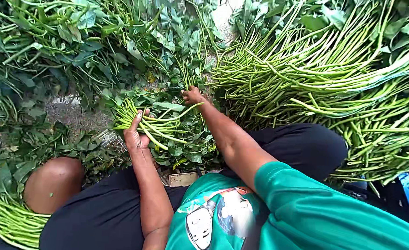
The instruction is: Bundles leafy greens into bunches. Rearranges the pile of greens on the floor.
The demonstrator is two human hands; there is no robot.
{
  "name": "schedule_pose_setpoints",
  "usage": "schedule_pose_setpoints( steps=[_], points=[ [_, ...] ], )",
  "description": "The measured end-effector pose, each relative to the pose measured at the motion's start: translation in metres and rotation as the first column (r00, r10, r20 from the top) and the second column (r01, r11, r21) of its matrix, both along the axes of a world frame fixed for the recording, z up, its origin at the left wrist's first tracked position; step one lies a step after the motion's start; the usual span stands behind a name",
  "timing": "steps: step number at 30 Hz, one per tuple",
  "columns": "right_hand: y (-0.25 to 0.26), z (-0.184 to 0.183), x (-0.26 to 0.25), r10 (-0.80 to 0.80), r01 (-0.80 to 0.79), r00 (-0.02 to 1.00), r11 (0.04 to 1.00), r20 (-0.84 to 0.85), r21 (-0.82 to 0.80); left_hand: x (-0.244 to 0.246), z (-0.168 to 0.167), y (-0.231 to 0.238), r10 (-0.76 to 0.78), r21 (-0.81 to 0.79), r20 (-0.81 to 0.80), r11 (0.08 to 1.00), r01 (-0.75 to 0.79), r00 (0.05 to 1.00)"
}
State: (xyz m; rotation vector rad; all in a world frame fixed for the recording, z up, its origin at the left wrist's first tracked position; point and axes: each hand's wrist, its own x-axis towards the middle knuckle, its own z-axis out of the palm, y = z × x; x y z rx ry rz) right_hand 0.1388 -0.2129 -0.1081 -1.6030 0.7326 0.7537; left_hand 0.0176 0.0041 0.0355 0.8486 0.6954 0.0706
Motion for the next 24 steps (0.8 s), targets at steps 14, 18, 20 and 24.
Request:
schedule_pose_setpoints(
  steps=[14,18,20,24],
  points=[
    [0.02,0.008,0.015,0.227,-0.2,0.959,0.966,0.168,-0.163,0.0,-0.026,0.019,0.066,0.485,-0.12,0.875,0.0,0.991],
    [0.005,0.05,-0.014,0.246,-0.239,0.896,0.969,0.37,-0.064,0.002,-0.022,0.017,0.034,0.555,-0.124,0.831,0.041,0.992],
    [0.015,0.069,-0.039,0.239,-0.272,0.869,0.962,0.433,0.015,0.006,-0.024,0.006,-0.009,0.506,-0.082,0.861,0.05,0.997],
    [0.055,0.096,-0.094,0.414,-0.408,0.711,0.901,0.568,-0.146,0.007,-0.035,-0.014,-0.01,0.396,-0.112,0.916,0.054,0.994]
  ],
)
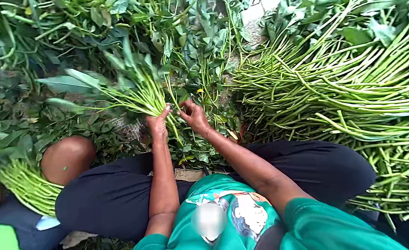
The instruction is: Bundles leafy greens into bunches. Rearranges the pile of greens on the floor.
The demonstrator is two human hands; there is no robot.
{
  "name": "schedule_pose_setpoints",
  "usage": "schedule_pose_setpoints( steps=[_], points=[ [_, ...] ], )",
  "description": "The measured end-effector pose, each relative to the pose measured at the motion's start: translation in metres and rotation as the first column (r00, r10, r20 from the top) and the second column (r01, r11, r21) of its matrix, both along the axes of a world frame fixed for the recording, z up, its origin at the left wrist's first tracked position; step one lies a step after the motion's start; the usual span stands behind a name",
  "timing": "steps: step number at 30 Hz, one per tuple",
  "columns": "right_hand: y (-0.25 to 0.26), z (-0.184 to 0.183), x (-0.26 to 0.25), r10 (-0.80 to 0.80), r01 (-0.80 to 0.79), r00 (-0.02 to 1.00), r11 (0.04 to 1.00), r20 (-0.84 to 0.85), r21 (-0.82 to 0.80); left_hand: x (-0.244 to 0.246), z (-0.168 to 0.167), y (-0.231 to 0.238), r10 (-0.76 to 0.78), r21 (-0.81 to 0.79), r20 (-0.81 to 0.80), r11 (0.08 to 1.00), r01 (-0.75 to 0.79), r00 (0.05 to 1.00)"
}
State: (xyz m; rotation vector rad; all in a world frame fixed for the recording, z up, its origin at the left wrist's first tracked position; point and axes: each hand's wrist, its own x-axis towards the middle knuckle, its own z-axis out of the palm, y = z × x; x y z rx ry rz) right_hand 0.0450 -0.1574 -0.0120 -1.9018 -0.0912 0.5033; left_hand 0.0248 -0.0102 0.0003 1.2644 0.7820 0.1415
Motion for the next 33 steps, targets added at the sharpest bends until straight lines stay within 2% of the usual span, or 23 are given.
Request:
schedule_pose_setpoints(
  steps=[3,6,7,8,10,11,13,15,17,18,19,20,22,24,25,26,27,29,31,33],
  points=[
    [0.01,0.008,-0.02,0.12,-0.1,0.985,0.983,0.125,-0.153,-0.004,-0.003,-0.001,-0.007,-0.064,-0.039,0.998,0.005,0.999],
    [0.005,0.003,-0.02,0.147,-0.127,0.977,0.983,0.155,-0.134,-0.019,0.005,0.0,-0.106,-0.02,-0.082,0.994,0.105,0.991],
    [0.003,0.001,-0.017,0.103,-0.099,0.992,0.994,0.079,-0.056,-0.022,0.008,0.0,-0.138,-0.003,-0.075,0.99,0.139,0.988],
    [0.002,0.002,-0.014,0.043,-0.039,0.996,0.998,-0.078,0.049,-0.022,0.01,0.0,-0.152,0.008,-0.066,0.988,0.153,0.986],
    [0.005,0.005,-0.004,-0.068,0.179,0.907,0.956,-0.416,0.234,-0.014,0.006,0.0,-0.143,0.027,-0.061,0.989,0.145,0.988],
    [0.009,0.008,0.001,-0.109,0.275,0.85,0.926,-0.515,0.259,-0.011,0.005,-0.002,-0.15,0.047,-0.075,0.987,0.154,0.986],
    [0.017,0.006,0.008,-0.161,0.36,0.822,0.89,-0.547,0.279,-0.011,0.005,-0.006,-0.188,0.094,-0.099,0.976,0.198,0.977],
    [0.025,0.0,0.01,-0.221,0.373,0.868,0.881,-0.445,0.29,-0.013,0.009,-0.005,-0.222,0.124,-0.115,0.964,0.236,0.968],
    [0.022,-0.005,0.005,-0.158,0.215,0.96,0.945,-0.233,0.246,-0.007,0.006,0.001,-0.128,0.13,-0.102,0.981,0.141,0.987],
    [0.013,-0.003,0.0,-0.019,0.038,0.993,0.986,-0.112,0.164,-0.005,0.005,0.006,-0.083,0.137,-0.095,0.986,0.096,0.992],
    [0.002,0.001,-0.007,0.168,-0.166,0.985,0.985,-0.028,0.049,-0.005,0.005,0.012,-0.054,0.153,-0.087,0.986,0.067,0.995],
    [-0.009,0.004,-0.014,0.346,-0.346,0.938,0.935,-0.013,-0.075,-0.005,0.005,0.019,-0.035,0.18,-0.083,0.982,0.05,0.996],
    [-0.035,-0.004,-0.03,0.564,-0.587,0.808,0.75,-0.167,-0.306,-0.006,0.004,0.028,-0.02,0.245,-0.074,0.969,0.038,0.997],
    [-0.055,-0.001,-0.032,0.562,-0.736,0.677,0.533,-0.475,-0.418,-0.007,0.005,0.032,-0.01,0.32,-0.074,0.947,0.033,0.997],
    [-0.061,0.003,-0.028,0.515,-0.754,0.656,0.47,-0.552,-0.458,-0.005,0.005,0.032,-0.006,0.358,-0.07,0.933,0.031,0.998],
    [-0.064,0.007,-0.023,0.474,-0.727,0.686,0.47,-0.551,-0.501,-0.005,0.005,0.031,-0.016,0.385,-0.067,0.922,0.04,0.998],
    [-0.065,0.013,-0.018,0.467,-0.671,0.741,0.504,-0.482,-0.544,-0.005,0.005,0.029,-0.029,0.406,-0.07,0.912,0.055,0.997],
    [-0.054,0.021,-0.007,0.496,-0.529,0.836,0.612,-0.235,-0.588,-0.004,0.002,0.025,-0.066,0.433,-0.079,0.896,0.095,0.995],
    [-0.031,0.023,-0.006,0.523,-0.482,0.85,0.722,-0.065,-0.496,-0.004,0.002,0.021,-0.099,0.409,-0.068,0.905,0.119,0.993],
    [-0.01,0.019,-0.016,0.547,-0.51,0.837,0.769,-0.016,-0.386,-0.003,0.006,0.018,-0.123,0.315,-0.023,0.941,0.124,0.992]
  ],
)
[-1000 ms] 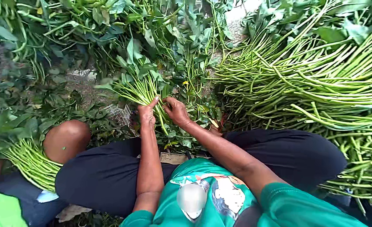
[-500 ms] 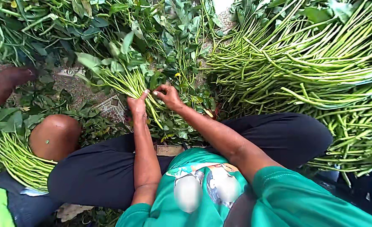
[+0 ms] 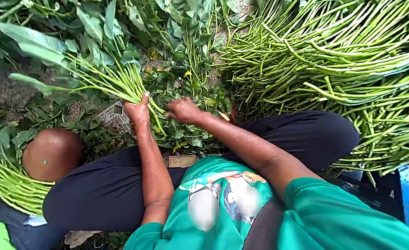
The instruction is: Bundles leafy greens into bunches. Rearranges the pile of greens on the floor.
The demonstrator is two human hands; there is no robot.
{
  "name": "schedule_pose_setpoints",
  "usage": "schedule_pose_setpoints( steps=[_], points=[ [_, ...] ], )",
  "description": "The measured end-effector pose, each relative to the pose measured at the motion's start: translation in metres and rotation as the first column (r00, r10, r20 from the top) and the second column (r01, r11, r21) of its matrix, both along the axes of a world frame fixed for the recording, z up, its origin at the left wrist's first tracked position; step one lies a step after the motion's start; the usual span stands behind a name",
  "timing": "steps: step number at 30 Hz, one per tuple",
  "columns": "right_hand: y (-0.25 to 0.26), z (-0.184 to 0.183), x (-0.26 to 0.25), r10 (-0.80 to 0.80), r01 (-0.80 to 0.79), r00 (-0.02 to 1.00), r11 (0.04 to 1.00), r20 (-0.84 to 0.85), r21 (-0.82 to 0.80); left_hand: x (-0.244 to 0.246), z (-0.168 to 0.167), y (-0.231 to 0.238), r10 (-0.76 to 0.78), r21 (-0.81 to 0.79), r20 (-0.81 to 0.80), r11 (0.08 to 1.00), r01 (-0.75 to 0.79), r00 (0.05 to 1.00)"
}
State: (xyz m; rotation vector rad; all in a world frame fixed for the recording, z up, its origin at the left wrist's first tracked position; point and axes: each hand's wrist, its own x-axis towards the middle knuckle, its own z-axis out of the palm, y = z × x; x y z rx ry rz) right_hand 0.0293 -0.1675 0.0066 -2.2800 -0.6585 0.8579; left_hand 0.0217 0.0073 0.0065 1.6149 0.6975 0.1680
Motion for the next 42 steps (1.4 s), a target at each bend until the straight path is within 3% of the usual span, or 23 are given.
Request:
schedule_pose_setpoints(
  steps=[5,7,9,11,13,15,17,19,22,25,29,31,34,37,42],
  points=[
    [0.0,-0.03,-0.018,-0.133,0.081,0.971,0.965,0.197,0.251,0.0,0.005,0.004,0.105,-0.117,0.079,0.989,-0.095,0.991],
    [-0.01,-0.046,-0.009,-0.216,0.088,0.921,0.926,0.325,0.367,-0.001,0.005,0.001,0.132,-0.119,0.114,0.986,-0.118,0.985],
    [-0.019,-0.042,0.011,-0.213,0.065,0.913,0.918,0.349,0.391,-0.005,0.012,-0.002,0.085,-0.104,0.102,0.992,-0.075,0.991],
    [-0.019,-0.034,0.024,-0.111,-0.014,0.891,0.962,0.44,0.271,-0.005,0.017,-0.006,0.093,-0.105,0.096,0.991,-0.083,0.991],
    [-0.019,-0.034,0.027,0.069,-0.107,0.903,0.992,0.424,0.066,-0.002,0.015,-0.008,0.151,-0.098,0.108,0.985,-0.141,0.983],
    [-0.029,-0.041,0.035,0.2,-0.167,0.969,0.963,0.143,-0.214,0.002,0.013,0.0,0.214,-0.069,0.16,0.976,-0.205,0.964],
    [-0.046,-0.068,0.055,0.031,-0.017,0.998,0.959,0.047,-0.284,0.007,0.015,0.012,0.246,-0.037,0.233,0.969,-0.244,0.941],
    [-0.057,-0.083,0.082,-0.265,0.265,0.964,0.946,0.025,-0.187,0.007,0.016,0.01,0.225,-0.061,0.258,0.974,-0.217,0.94],
    [-0.059,-0.109,0.108,-0.551,0.536,0.827,0.833,-0.113,-0.14,0.007,0.013,-0.001,0.188,-0.291,0.144,0.946,-0.14,0.972],
    [-0.057,-0.125,0.103,-0.528,0.488,0.835,0.841,-0.157,-0.232,0.006,0.009,-0.008,0.188,-0.48,-0.036,0.858,-0.182,0.982],
    [-0.059,-0.109,0.088,-0.515,0.45,0.849,0.824,-0.122,-0.346,0.004,-0.003,-0.013,0.153,-0.465,-0.159,0.86,-0.211,0.975],
    [-0.064,-0.107,0.081,-0.54,0.496,0.832,0.826,-0.124,-0.268,0.002,-0.008,-0.012,0.108,-0.435,-0.157,0.885,-0.167,0.982],
    [-0.056,-0.085,0.068,-0.551,0.559,0.824,0.829,-0.134,0.029,0.002,-0.01,-0.008,0.081,-0.381,-0.154,0.914,-0.135,0.985],
    [-0.034,-0.056,0.049,-0.552,0.576,0.817,0.762,-0.168,0.296,0.005,-0.012,-0.011,0.122,-0.344,-0.149,0.924,-0.167,0.981],
    [0.003,-0.026,0.011,-0.412,0.406,0.908,0.823,-0.075,0.398,0.0,-0.01,-0.014,0.101,-0.38,-0.113,0.915,-0.137,0.988]
  ],
)
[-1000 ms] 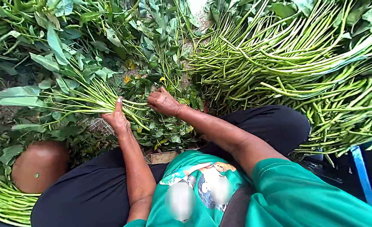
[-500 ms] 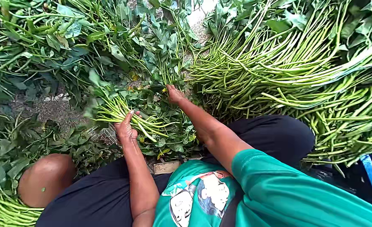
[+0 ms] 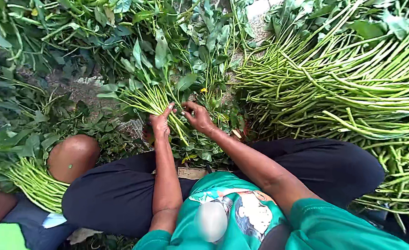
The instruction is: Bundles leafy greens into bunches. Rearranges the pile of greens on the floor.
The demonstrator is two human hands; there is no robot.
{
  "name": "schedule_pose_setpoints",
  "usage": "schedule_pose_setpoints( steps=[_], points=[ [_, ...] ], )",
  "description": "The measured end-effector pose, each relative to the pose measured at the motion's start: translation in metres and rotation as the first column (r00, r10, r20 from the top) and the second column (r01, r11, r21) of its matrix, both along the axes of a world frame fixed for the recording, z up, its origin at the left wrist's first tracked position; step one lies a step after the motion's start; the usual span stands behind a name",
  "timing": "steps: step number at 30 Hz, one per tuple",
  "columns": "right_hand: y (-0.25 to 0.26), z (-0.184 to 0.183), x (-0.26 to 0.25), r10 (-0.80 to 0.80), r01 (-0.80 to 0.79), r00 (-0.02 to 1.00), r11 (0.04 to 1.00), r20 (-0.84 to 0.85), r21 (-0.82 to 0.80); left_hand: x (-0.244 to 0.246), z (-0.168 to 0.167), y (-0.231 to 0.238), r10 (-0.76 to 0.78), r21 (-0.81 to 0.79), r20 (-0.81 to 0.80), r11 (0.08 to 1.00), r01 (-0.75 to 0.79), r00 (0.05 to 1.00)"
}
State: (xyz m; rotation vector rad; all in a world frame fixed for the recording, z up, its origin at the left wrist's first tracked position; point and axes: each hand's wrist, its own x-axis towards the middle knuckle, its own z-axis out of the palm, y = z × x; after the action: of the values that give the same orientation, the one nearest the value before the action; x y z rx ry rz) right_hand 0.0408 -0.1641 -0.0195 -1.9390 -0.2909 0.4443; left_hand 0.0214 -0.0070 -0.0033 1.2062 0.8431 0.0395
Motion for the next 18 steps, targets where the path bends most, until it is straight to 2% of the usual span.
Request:
schedule_pose_setpoints(
  steps=[3,9,12,13,15,18],
  points=[
    [0.008,0.002,-0.01,0.069,-0.066,0.996,0.996,0.051,-0.058,0.001,-0.001,0.0,-0.019,0.025,-0.002,1.0,0.019,1.0],
    [0.008,0.004,0.001,0.111,-0.114,0.993,0.986,-0.031,-0.119,0.002,0.005,-0.003,-0.042,0.032,0.0,0.999,0.042,0.999],
    [0.014,0.008,0.001,0.038,-0.04,0.998,0.999,-0.057,-0.029,-0.002,0.007,-0.003,-0.053,0.065,-0.013,0.996,0.053,0.999],
    [0.017,0.009,0.0,-0.008,0.008,0.999,1.0,-0.042,0.01,-0.005,0.008,-0.003,-0.081,0.077,-0.014,0.994,0.082,0.997],
    [0.021,0.01,-0.001,-0.072,0.07,0.997,0.995,0.016,0.067,0.001,0.008,-0.004,-0.042,0.07,-0.023,0.997,0.043,0.999],
    [0.018,0.014,-0.007,-0.038,0.027,0.994,0.994,0.101,0.109,0.003,0.012,0.0,0.009,0.041,0.024,0.999,-0.01,1.0]
  ],
)
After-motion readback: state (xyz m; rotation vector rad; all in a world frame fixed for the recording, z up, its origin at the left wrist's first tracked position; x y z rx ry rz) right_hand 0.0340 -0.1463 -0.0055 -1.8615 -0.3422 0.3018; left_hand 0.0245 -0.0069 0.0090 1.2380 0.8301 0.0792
